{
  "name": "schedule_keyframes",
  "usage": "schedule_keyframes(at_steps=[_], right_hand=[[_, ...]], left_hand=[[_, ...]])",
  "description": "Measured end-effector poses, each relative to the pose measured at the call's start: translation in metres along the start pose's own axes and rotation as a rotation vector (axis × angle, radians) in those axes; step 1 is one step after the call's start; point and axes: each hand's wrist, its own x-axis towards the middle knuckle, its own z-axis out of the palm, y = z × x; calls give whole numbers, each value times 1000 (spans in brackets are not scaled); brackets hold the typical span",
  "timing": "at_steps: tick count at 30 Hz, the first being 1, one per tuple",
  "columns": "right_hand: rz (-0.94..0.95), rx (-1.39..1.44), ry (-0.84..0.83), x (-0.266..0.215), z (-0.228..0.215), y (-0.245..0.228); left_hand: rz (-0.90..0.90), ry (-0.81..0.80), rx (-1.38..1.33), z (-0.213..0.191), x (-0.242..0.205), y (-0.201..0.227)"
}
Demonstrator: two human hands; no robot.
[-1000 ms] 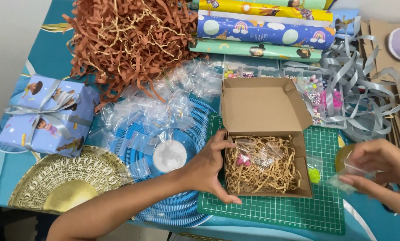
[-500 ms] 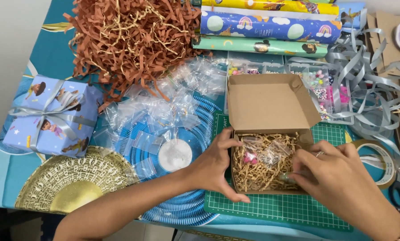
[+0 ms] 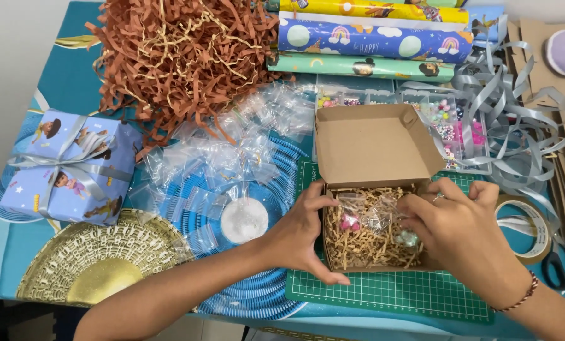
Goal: Assembling a cardboard gift box, filling it with shredded paper, and adding small bags of beads and charms.
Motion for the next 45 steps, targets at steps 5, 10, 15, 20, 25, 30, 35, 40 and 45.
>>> schedule_keyframes(at_steps=[5, 10, 15, 20, 25, 30, 35, 40, 45], right_hand=[[-56, -104, -83, 1, 11, 1], [-134, -160, -102, 13, 5, -5], [58, 115, -222, 13, -5, 13], [66, 97, -279, 9, -5, 5], [3, -127, -61, 15, 1, 3], [24, -157, -106, 15, -3, 8], [75, -165, -230, 9, -1, 7], [44, -57, -170, 10, -5, 4], [9, -117, 5, 20, 12, 0]], left_hand=[[-9, -7, 14, 1, -1, 0], [-19, 32, -37, -14, 14, 16], [-42, 10, -31, -6, 6, 9], [-45, -1, -31, -3, 5, 6], [-52, 18, -41, -9, 9, 11], [-21, 16, 0, -3, 4, 6], [-35, 3, -5, -5, 5, 8], [-94, -18, -38, -13, 11, 16], [-72, 12, -50, -16, 14, 20]])
